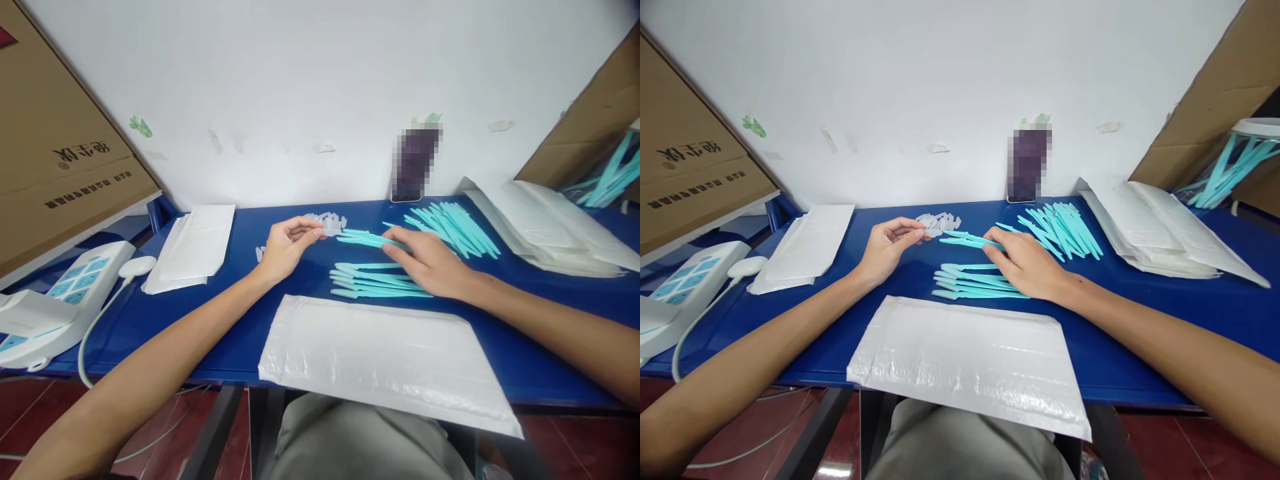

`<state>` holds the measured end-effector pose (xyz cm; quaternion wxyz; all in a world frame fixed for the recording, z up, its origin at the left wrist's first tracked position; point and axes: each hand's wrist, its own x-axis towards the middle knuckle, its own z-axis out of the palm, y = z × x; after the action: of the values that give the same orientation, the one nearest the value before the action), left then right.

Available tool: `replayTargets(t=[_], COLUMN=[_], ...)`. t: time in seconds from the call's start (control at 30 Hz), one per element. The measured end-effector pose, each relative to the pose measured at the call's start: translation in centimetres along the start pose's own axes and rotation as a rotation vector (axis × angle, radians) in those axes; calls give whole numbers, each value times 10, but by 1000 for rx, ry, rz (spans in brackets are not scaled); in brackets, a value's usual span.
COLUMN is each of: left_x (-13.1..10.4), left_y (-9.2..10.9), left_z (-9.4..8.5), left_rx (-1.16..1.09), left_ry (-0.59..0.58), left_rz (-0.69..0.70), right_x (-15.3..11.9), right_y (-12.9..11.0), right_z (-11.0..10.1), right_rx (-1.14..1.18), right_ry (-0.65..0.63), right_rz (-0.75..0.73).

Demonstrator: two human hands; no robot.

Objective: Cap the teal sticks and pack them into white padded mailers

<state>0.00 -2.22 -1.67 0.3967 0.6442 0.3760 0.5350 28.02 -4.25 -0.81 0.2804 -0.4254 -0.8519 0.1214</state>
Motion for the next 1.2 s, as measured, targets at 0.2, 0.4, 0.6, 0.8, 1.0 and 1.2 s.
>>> replayTargets(t=[0.2, 0.4, 0.6, 0.8, 1.0, 1.2], left_x=[-2, -7, -10, -13, -3, 0], left_y=[1, 3, 4, 7, 3, -6], left_z=[0, 7, 13, 14, -3, -17], left_rx=[92, 200, 186, 300, 570, 1143], left_ry=[-30, -87, -112, -197, -379, -446], left_rz=[43, 94, 100, 187, 388, 309], right_x=[0, -1, -2, -3, -3, -3], right_y=[4, 2, -1, 2, -2, -3], right_z=[1, 0, -3, -2, -2, -3], right_rx=[-2, -5, -11, -5, -12, -81], right_ry=[10, 7, 1, -59, -11, -26], right_rz=[8, -8, -25, -75, -45, -98])
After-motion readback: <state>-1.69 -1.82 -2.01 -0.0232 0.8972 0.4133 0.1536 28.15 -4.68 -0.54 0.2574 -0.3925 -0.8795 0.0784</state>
